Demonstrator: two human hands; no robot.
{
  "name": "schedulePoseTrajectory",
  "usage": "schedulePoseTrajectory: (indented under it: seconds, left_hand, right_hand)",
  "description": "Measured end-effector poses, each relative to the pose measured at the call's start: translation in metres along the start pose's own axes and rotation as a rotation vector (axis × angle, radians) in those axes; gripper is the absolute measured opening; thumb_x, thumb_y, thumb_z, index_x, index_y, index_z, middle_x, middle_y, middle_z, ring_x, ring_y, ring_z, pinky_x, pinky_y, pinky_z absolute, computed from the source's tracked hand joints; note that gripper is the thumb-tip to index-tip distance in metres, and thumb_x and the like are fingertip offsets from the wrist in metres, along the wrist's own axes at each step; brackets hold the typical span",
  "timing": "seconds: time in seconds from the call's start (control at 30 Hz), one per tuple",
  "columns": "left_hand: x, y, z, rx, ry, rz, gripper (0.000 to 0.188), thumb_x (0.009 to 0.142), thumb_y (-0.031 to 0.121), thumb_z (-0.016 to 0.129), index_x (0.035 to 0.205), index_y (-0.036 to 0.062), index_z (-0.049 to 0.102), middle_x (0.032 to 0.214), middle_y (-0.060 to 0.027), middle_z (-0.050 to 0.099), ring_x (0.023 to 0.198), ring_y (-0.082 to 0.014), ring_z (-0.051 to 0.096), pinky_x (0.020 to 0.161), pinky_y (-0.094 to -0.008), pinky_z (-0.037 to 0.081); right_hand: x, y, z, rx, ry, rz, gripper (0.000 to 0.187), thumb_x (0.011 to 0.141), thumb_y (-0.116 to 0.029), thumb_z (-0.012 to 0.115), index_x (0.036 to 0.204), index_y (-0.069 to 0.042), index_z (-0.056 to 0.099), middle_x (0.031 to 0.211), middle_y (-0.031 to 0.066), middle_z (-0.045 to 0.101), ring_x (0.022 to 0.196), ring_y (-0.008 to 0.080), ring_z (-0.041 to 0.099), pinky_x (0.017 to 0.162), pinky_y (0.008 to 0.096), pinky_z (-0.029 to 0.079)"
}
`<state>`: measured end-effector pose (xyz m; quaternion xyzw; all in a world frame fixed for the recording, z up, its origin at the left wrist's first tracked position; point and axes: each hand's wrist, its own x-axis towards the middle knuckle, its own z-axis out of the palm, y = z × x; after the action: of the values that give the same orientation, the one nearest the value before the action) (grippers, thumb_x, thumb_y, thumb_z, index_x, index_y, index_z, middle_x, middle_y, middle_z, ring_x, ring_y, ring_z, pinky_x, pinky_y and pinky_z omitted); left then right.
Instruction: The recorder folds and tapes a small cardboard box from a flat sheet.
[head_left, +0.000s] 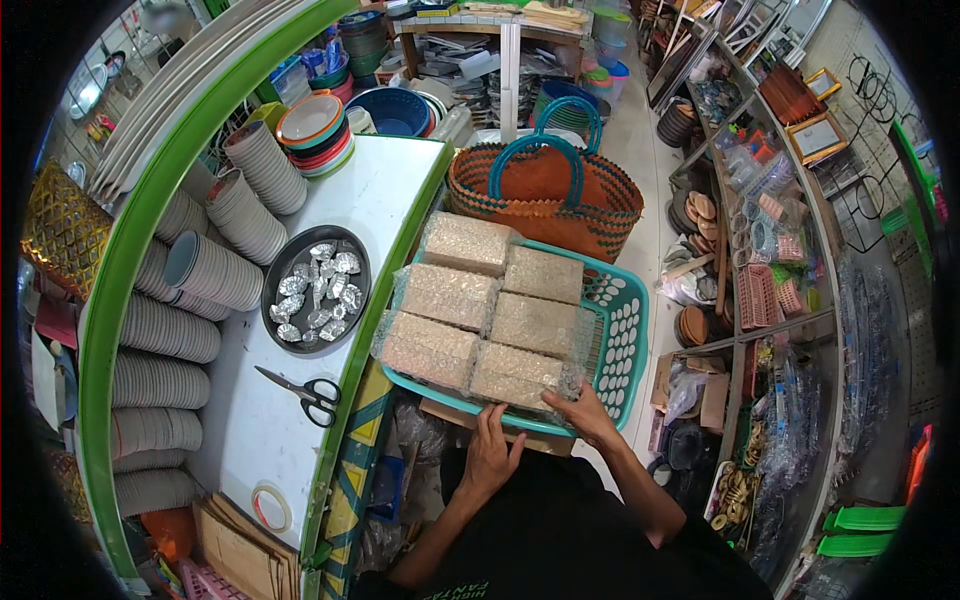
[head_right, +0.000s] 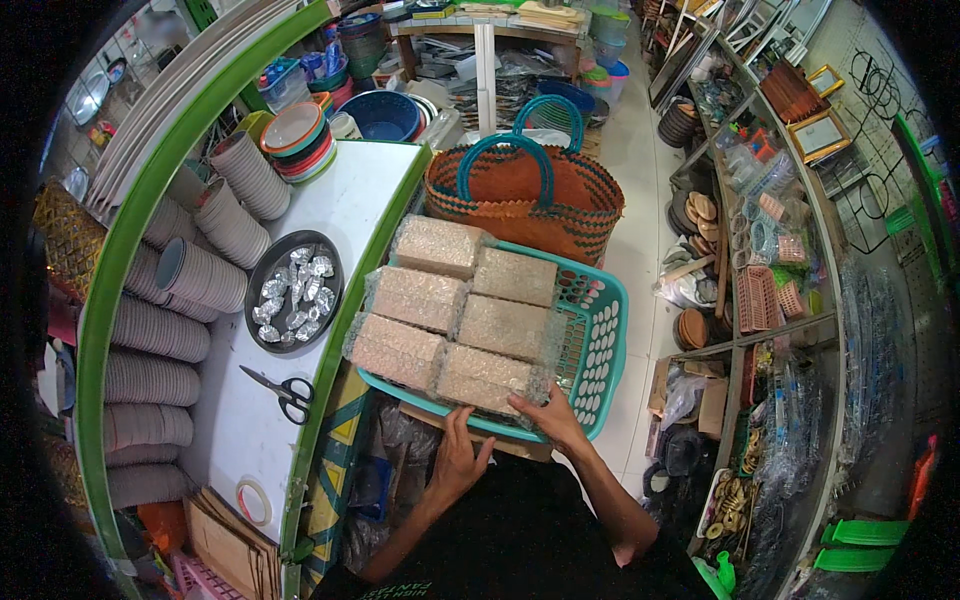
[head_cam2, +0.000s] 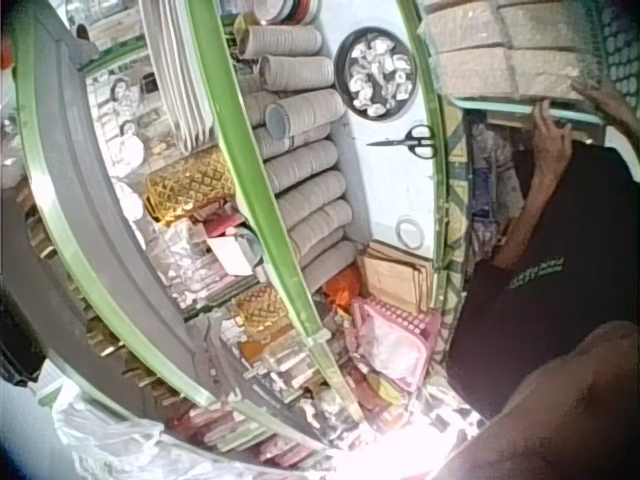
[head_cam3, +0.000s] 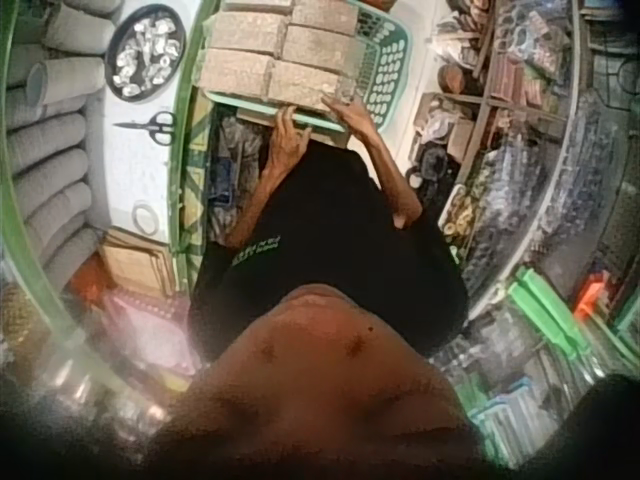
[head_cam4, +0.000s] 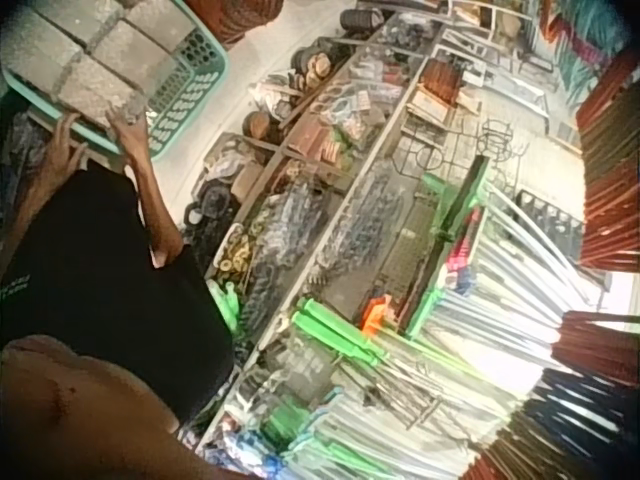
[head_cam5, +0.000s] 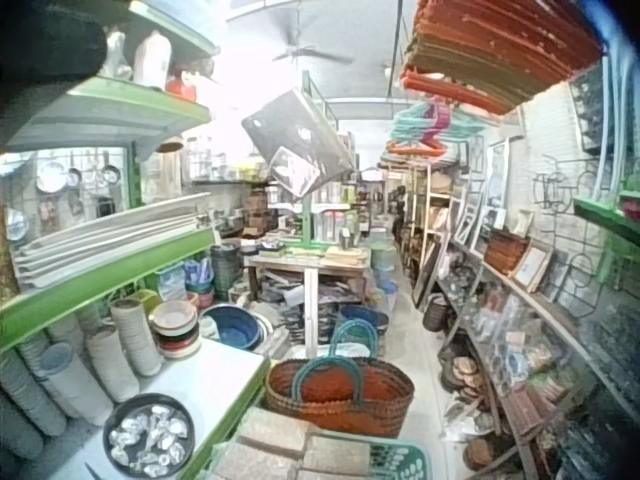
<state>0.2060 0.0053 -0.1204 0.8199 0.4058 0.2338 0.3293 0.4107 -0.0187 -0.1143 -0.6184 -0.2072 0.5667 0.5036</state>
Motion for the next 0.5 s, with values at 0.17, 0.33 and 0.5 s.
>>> schedulePoseTrajectory:
  seconds: [0.17, 0.33, 0.5]
  left_hand:
    - [0.0, 0.001, -0.002, 0.008, -0.009, -0.011, 0.064, 0.088, 0.018, 0.07, 0.136, -0.0043, 0.035, 0.128, -0.0269, 0.043, 0.116, -0.0451, 0.052, 0.095, -0.048, 0.048]
    - [0.001, 0.005, -0.005, 0.01, -0.027, -0.027, 0.062, 0.089, 0.019, 0.069, 0.135, -0.0051, 0.037, 0.129, -0.0266, 0.042, 0.116, -0.0454, 0.052, 0.095, -0.0477, 0.048]
    - [0.001, 0.006, -0.01, -0.052, -0.031, -0.064, 0.058, 0.089, 0.019, 0.068, 0.136, -0.0002, 0.04, 0.132, -0.0252, 0.041, 0.112, -0.0468, 0.055, 0.091, -0.0489, 0.05]
  right_hand:
    - [0.002, 0.005, -0.001, -0.02, 0.012, -0.047, 0.071, 0.081, -0.028, 0.082, 0.133, 0.005, 0.046, 0.121, 0.0149, 0.062, 0.108, 0.0218, 0.061, 0.095, 0.0332, 0.049]
    - [0.001, -0.003, -0.002, -0.2, 0.023, -0.104, 0.068, 0.081, -0.032, 0.082, 0.128, 0.005, 0.05, 0.118, 0.0146, 0.064, 0.107, 0.0226, 0.062, 0.094, 0.0335, 0.049]
    - [-0.004, -0.008, 0.001, -0.266, 0.079, -0.122, 0.071, 0.079, -0.036, 0.083, 0.127, 0.004, 0.051, 0.117, 0.0154, 0.064, 0.107, 0.0227, 0.062, 0.093, 0.0336, 0.049]
